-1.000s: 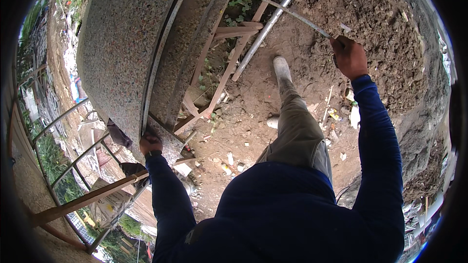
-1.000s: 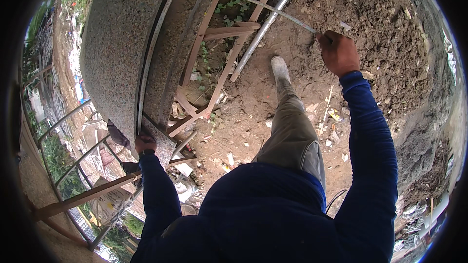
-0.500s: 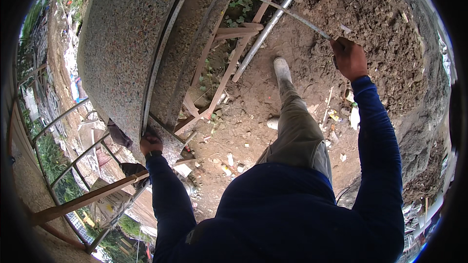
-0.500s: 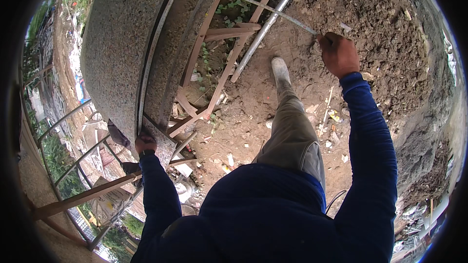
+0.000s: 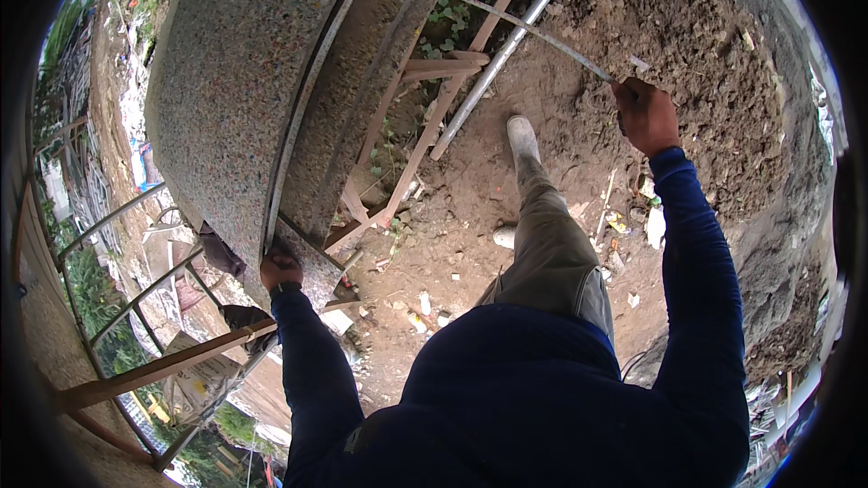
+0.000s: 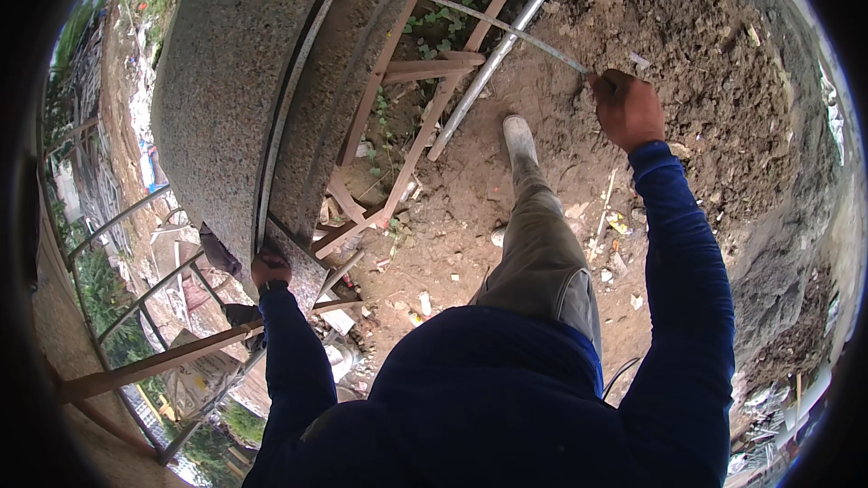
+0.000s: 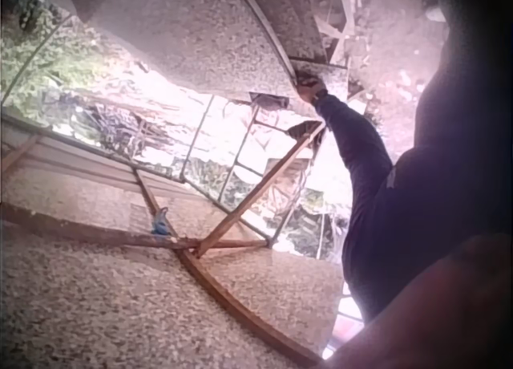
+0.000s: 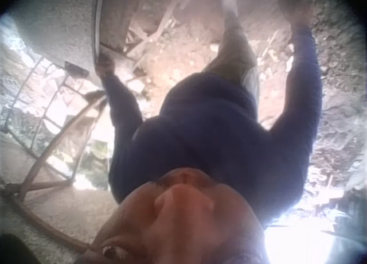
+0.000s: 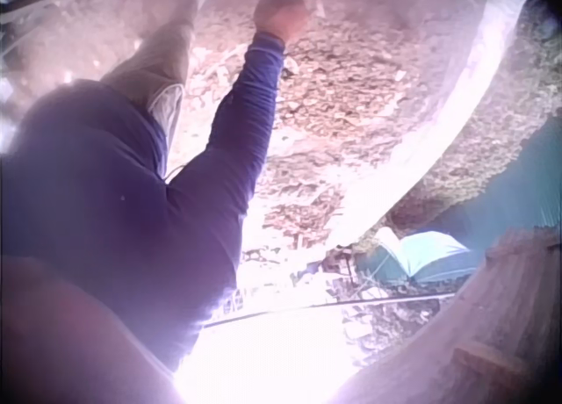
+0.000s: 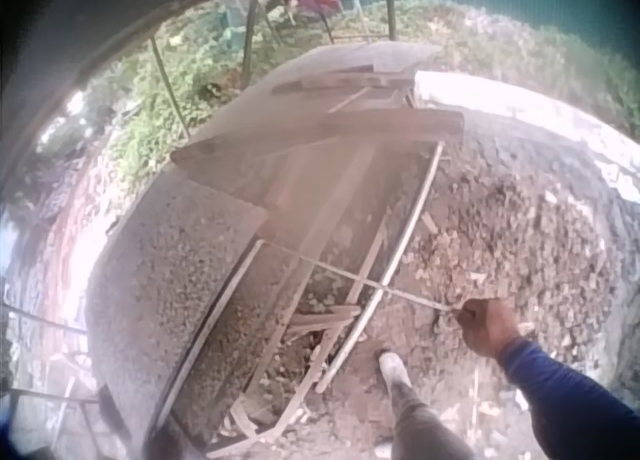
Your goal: The person measures a wooden plank with a tape measure and marks it with a pencil. They then use a hand saw to cut the plank along the marked line. The person repositions the plank and repeats the measuring and cutting process.
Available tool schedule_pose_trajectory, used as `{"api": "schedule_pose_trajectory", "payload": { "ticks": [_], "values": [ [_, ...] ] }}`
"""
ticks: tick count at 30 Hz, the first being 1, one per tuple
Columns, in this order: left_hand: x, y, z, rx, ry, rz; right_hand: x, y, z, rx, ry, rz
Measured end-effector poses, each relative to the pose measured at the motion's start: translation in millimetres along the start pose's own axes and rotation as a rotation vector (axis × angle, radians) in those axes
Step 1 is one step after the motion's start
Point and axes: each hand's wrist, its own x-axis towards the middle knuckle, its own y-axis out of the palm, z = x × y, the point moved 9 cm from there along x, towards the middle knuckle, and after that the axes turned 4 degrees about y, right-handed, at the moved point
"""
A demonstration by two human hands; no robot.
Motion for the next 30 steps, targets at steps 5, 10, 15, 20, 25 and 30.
{"api": "schedule_pose_trajectory", "payload": {
  "ticks": [5, 10, 15, 20, 25, 30],
  "values": [
    [8, -2, 3, 0.005, -0.008, -0.019, 0, -3, 0, -0.026, 0.02, 0.015],
    [14, -5, 2, 0.014, 0.015, 0.045, -8, 0, -8, -0.018, 0.002, 0.028],
    [-4, -25, 6, 0.043, 0.071, 0.072, -40, 1, -57, 0.007, -0.021, 0.211],
    [-52, -26, -6, 0.18, 0.254, 0.319, -125, -11, -98, -0.142, -0.158, 0.516],
    [-119, -7, -1, 0.19, 0.397, 0.527, -199, 8, -53, -0.174, -0.211, 0.765],
    [-223, 32, 26, 0.121, 0.58, 0.716, -257, 62, 45, -0.001, -0.24, 0.96]
  ]
}}
